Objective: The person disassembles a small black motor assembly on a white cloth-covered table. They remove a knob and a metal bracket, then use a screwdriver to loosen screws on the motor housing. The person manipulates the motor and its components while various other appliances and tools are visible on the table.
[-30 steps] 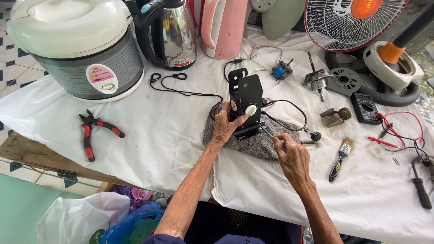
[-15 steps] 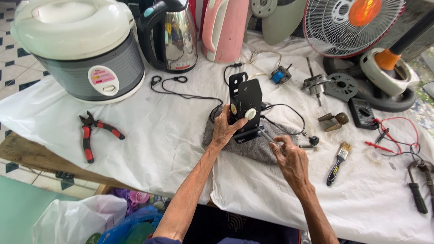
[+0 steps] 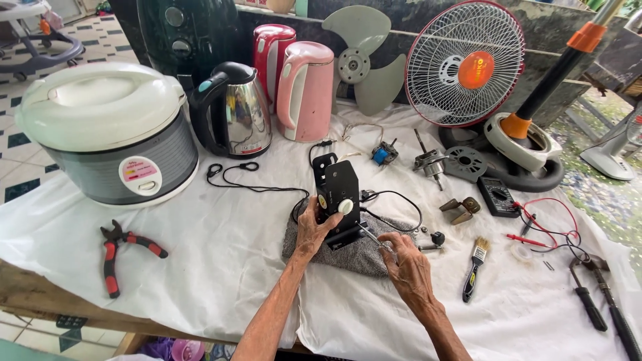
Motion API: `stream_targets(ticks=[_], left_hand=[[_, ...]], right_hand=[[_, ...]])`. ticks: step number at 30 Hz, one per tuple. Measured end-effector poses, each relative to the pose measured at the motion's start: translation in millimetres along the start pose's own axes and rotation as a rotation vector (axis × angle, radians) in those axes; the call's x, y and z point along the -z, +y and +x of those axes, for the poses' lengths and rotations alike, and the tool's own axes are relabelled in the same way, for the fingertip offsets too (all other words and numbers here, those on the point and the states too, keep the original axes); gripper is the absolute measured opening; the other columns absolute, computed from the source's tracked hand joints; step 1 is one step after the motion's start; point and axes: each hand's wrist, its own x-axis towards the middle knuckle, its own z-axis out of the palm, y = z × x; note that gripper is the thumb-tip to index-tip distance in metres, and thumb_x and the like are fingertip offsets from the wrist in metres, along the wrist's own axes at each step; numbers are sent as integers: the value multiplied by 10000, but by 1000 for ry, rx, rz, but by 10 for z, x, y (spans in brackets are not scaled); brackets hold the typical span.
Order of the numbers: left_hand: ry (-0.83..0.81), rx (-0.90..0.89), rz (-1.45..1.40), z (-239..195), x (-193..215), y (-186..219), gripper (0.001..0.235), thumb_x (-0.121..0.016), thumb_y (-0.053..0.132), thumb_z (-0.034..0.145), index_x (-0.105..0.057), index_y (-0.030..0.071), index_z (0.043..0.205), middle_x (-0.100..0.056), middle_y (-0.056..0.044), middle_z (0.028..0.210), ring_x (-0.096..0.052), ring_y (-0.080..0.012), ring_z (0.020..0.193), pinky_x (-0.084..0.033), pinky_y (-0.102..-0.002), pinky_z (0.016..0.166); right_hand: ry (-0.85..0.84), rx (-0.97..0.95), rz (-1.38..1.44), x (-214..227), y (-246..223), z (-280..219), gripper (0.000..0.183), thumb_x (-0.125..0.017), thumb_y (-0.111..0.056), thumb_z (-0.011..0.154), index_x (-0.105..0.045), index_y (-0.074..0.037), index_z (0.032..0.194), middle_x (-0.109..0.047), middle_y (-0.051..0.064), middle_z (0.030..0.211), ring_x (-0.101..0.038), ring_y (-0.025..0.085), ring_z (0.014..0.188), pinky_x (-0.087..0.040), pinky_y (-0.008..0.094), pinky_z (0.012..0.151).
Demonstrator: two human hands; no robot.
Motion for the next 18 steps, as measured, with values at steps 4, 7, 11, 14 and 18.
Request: stream_targets(ticks=[4, 7, 11, 14, 18], left_hand=[[-1, -51, -29, 13, -11, -55, 545, -773, 454, 762, -565, 94, 1114, -765, -84, 979, -707, -172, 843, -597, -307, 711], [0, -56, -50, -2, -2, -14, 502, -789, 397, 765, -572, 96, 1104, -771, -77, 976, -715, -163, 848, -602, -304, 720], [-1, -83, -41, 18, -8, -102, 544, -779, 468, 773, -560, 99, 1108, -771, -85, 984, -726, -173, 864, -609, -308, 719], [3, -67, -20, 44, -11, -158, 576, -787, 467, 770, -578, 83, 1145, -779, -81, 973, -720, -151, 840, -598, -293, 715], [6, -56, -25, 25, -11, -141, 536, -780, 449, 756, -568, 110, 1113, -766, -61, 969, -710, -155, 839, -597, -302, 706]], right_hand=[[-40, -21, 137, 131, -104, 32, 194, -660, -326, 953, -626, -274, 1137, -746, 22, 930, -747, 169, 860, -564, 335, 622], [-61, -99, 171, 197, -182, 43, 156, -610, -383, 977, -654, -295, 1098, -764, -13, 832, -728, 151, 755, -512, 331, 607], [-18, -122, 145, 163, -179, 45, 103, -613, -310, 974, -679, -302, 1052, -807, -66, 908, -753, 98, 722, -509, 302, 600], [30, -37, 67, 137, -182, 47, 117, -653, -294, 960, -675, -299, 1074, -749, -39, 982, -733, 116, 816, -515, 319, 583], [24, -50, 17, 125, -164, 31, 165, -679, -314, 940, -653, -334, 1102, -696, -31, 976, -724, 162, 856, -523, 386, 625]])
